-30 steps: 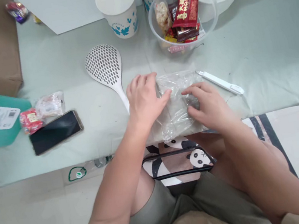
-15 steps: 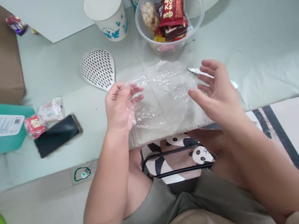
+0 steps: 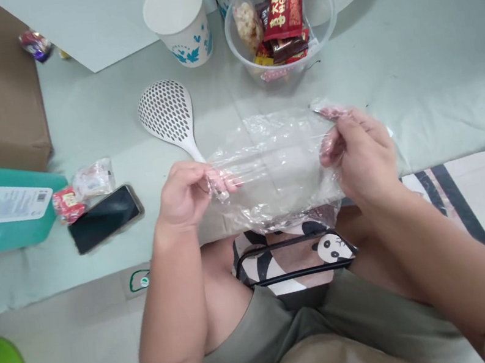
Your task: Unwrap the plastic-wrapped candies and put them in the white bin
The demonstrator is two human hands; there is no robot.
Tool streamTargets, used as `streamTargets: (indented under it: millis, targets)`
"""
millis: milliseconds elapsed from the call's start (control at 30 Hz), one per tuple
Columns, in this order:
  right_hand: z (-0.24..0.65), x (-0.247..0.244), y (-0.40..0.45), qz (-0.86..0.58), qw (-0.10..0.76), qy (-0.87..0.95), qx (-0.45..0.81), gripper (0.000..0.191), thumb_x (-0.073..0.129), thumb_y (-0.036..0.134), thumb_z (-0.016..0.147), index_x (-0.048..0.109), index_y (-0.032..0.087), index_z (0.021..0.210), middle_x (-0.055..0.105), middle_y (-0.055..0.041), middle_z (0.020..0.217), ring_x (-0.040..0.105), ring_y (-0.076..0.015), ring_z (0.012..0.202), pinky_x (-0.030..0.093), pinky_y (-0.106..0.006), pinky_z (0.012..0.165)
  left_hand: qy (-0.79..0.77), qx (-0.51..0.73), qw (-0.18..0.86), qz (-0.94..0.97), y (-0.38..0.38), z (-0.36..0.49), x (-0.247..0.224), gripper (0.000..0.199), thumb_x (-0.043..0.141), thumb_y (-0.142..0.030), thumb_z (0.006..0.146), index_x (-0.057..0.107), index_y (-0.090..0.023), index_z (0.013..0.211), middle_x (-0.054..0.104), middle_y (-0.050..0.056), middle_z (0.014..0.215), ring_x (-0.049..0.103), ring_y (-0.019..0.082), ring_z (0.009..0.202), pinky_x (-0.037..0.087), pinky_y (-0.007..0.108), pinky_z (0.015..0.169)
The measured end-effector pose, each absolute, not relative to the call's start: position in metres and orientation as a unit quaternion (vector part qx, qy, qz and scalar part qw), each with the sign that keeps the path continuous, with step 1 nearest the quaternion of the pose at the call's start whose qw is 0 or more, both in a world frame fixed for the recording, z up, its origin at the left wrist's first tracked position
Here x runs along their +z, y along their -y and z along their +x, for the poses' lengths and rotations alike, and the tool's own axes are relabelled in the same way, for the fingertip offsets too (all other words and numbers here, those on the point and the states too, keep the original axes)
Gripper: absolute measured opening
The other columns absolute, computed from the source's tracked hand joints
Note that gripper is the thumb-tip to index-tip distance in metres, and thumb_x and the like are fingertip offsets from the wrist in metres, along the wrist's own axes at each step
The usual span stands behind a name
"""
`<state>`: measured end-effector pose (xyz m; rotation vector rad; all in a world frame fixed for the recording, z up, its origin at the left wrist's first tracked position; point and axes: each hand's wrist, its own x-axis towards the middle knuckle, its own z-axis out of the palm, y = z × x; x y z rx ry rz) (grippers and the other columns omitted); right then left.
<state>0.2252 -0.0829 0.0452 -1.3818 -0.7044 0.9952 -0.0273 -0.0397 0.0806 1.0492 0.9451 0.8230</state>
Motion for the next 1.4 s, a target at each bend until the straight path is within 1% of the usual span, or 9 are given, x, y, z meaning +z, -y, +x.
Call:
streamTargets:
  millis: [133,267,333,467,667,900,1100,1200,1400]
  targets:
    - [0.224,0.04,0.081,-0.566,0.606,0.349,0.436,0.034,0.065,0.063,0.094,0.068,0.028,0.094,0.035,0.0081,0.052,0.036,-0.0113,0.04,0.029,-0.027,0.037,-0.487,0.333,0.691,0.418,0.035,-0.028,0.081,0.047,0.067,-0.066,0.077,0.076,-0.021,0.069,0.078,0.011,0.073,0.078,0.024,0.072,0.063,0.035,0.067]
    - [0.216,0.038,0.079,-0.54,0.568,0.443,0.435,0.043,0.059,0.071,0.095,0.068,0.03,0.099,0.038,0.0067,0.053,0.037,-0.0128,0.043,0.031,-0.028,0.041,-0.507,0.256,0.721,0.396,0.03,-0.021,0.079,0.058,0.068,-0.075,0.074,0.078,-0.018,0.08,0.081,0.014,0.092,0.078,0.022,0.071,0.053,0.024,0.05]
    - [0.213,0.04,0.079,-0.547,0.549,0.474,0.417,0.046,0.057,0.074,0.096,0.069,0.03,0.1,0.041,0.0062,0.054,0.038,-0.013,0.044,0.032,-0.029,0.043,-0.503,0.248,0.722,0.405,0.029,-0.021,0.079,0.053,0.073,-0.069,0.071,0.077,-0.017,0.081,0.081,0.015,0.087,0.078,0.022,0.066,0.05,0.024,0.046]
    - [0.216,0.04,0.079,-0.577,0.545,0.476,0.38,0.043,0.055,0.07,0.099,0.069,0.029,0.1,0.043,0.0056,0.054,0.04,-0.0136,0.046,0.032,-0.03,0.044,-0.51,0.194,0.714,0.439,0.028,-0.023,0.081,0.034,0.086,-0.04,0.065,0.075,-0.016,0.087,0.08,0.01,0.075,0.075,0.019,0.058,0.05,0.021,0.046]
    - [0.228,0.028,0.074,-0.568,0.599,0.433,0.362,0.039,0.056,0.067,0.099,0.068,0.03,0.099,0.037,0.0066,0.054,0.036,-0.0129,0.044,0.032,-0.029,0.042,-0.533,0.225,0.67,0.465,0.027,-0.021,0.082,0.018,0.08,-0.021,0.069,0.076,-0.015,0.085,0.076,0.005,0.067,0.071,0.014,0.054,0.05,0.019,0.046]
    - [0.23,0.026,0.072,-0.577,0.61,0.411,0.355,0.039,0.058,0.067,0.098,0.068,0.029,0.099,0.036,0.0069,0.055,0.035,-0.0119,0.042,0.034,-0.028,0.04,-0.57,0.349,0.59,0.454,0.022,-0.026,0.076,0.013,0.081,-0.021,0.076,0.074,-0.015,0.086,0.071,0.003,0.069,0.068,0.014,0.059,0.056,0.026,0.059]
    - [0.223,0.031,0.074,-0.57,0.594,0.445,0.352,0.039,0.057,0.066,0.099,0.068,0.029,0.096,0.041,0.0068,0.05,0.034,-0.0121,0.04,0.03,-0.029,0.039,-0.544,0.48,0.548,0.417,0.014,-0.031,0.066,0.008,0.081,-0.021,0.078,0.073,-0.019,0.077,0.063,-0.003,0.062,0.06,0.008,0.055,0.048,0.019,0.053]
    - [0.219,0.032,0.074,-0.571,0.591,0.447,0.355,0.038,0.057,0.066,0.099,0.066,0.029,0.095,0.04,0.0073,0.05,0.035,-0.0123,0.039,0.03,-0.029,0.039,-0.527,0.488,0.568,0.403,0.013,-0.031,0.066,0.01,0.079,-0.019,0.08,0.07,-0.019,0.077,0.061,-0.004,0.063,0.058,0.006,0.055,0.047,0.016,0.053]
    - [0.213,0.03,0.072,-0.572,0.603,0.423,0.36,0.035,0.06,0.064,0.097,0.065,0.03,0.089,0.037,0.0077,0.049,0.034,-0.0127,0.038,0.027,-0.029,0.038,-0.542,0.416,0.633,0.364,0.02,-0.025,0.076,0.016,0.069,-0.031,0.09,0.057,-0.021,0.09,0.074,0.003,0.093,0.076,0.016,0.078,0.06,0.026,0.066]
